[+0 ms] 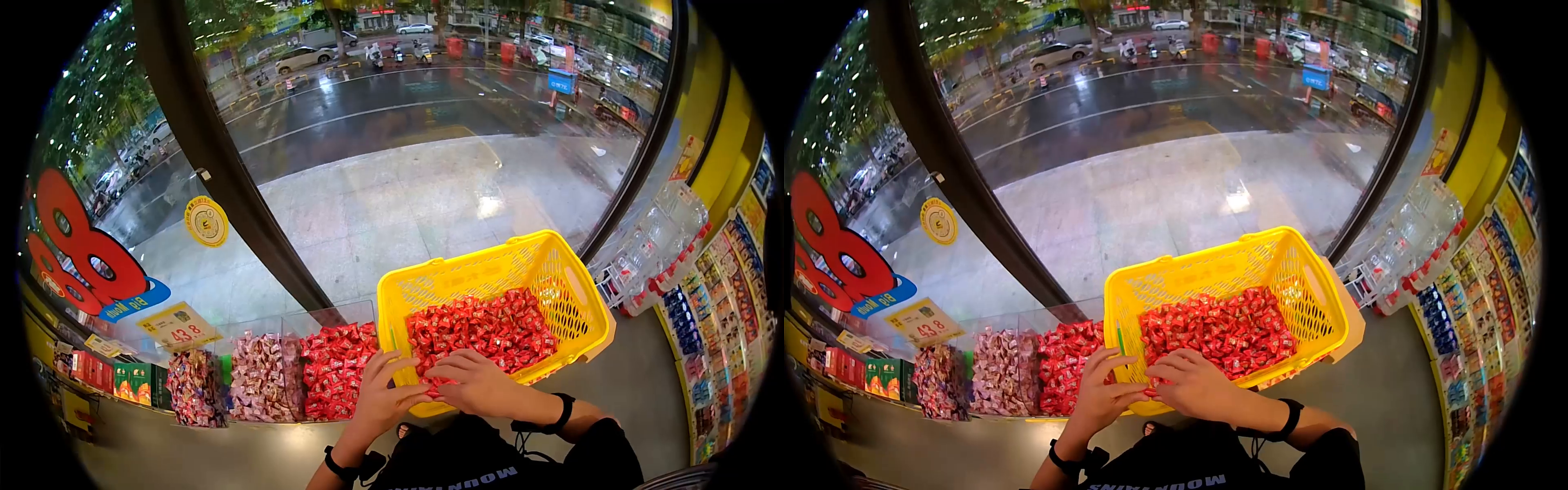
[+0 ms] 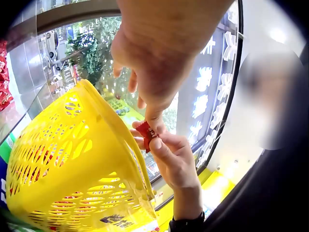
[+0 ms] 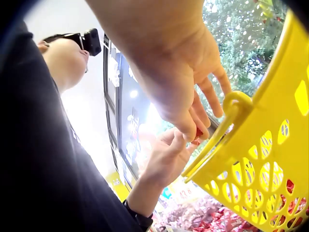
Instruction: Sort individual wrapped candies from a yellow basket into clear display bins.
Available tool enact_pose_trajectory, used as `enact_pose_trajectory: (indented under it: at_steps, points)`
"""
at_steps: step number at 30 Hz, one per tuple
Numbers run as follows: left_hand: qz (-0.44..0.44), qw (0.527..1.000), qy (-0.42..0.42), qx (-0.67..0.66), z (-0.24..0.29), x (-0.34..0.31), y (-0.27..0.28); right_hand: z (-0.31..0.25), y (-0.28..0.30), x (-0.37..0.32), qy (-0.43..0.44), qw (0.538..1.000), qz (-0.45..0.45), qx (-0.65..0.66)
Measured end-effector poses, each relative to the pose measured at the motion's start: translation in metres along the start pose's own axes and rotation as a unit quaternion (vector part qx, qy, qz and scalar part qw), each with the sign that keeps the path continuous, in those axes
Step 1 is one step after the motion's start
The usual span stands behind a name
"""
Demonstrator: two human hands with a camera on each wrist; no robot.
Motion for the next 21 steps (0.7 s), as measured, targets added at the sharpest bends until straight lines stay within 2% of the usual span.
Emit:
enact_pose_trajectory:
  at_steps: [4,7,11,15,18,19,21]
  points:
    - [0.061,0.997,0.002,0.038,-0.001,0.002,0.02,0.011,0.003,0.02,0.015,0.997,-0.075,-0.018]
    - [0.152,0.984,0.046,0.078,-0.023,-0.007,0.043,0.043,0.0,0.027,0.032,0.992,-0.12,-0.038]
    - [0.227,0.954,0.134,0.141,-0.075,-0.049,0.053,0.092,-0.004,0.036,-0.008,0.936,-0.335,-0.105]
    - [0.184,0.943,0.212,0.176,-0.134,-0.101,0.02,0.144,-0.052,0.03,-0.053,0.862,-0.503,-0.037]
    - [0.109,0.943,0.266,0.166,-0.164,-0.131,-0.012,0.187,-0.115,0.0,-0.031,0.869,-0.489,-0.074]
    - [0.088,0.938,0.286,0.177,-0.17,-0.137,-0.019,0.196,-0.127,-0.008,-0.076,0.824,-0.552,-0.099]
    - [0.072,0.93,0.319,0.169,-0.174,-0.148,-0.027,0.206,-0.138,-0.02,-0.098,0.811,-0.559,-0.142]
Point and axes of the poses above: each hand's wrist, its own x-axis towards the middle knuckle, its own y-axis out of the back of the hand, z = x × y, the point moved 7 cm from there along x, towards the middle knuckle, and after that the axes turned 3 degrees about -x, right-handed, at the moved point
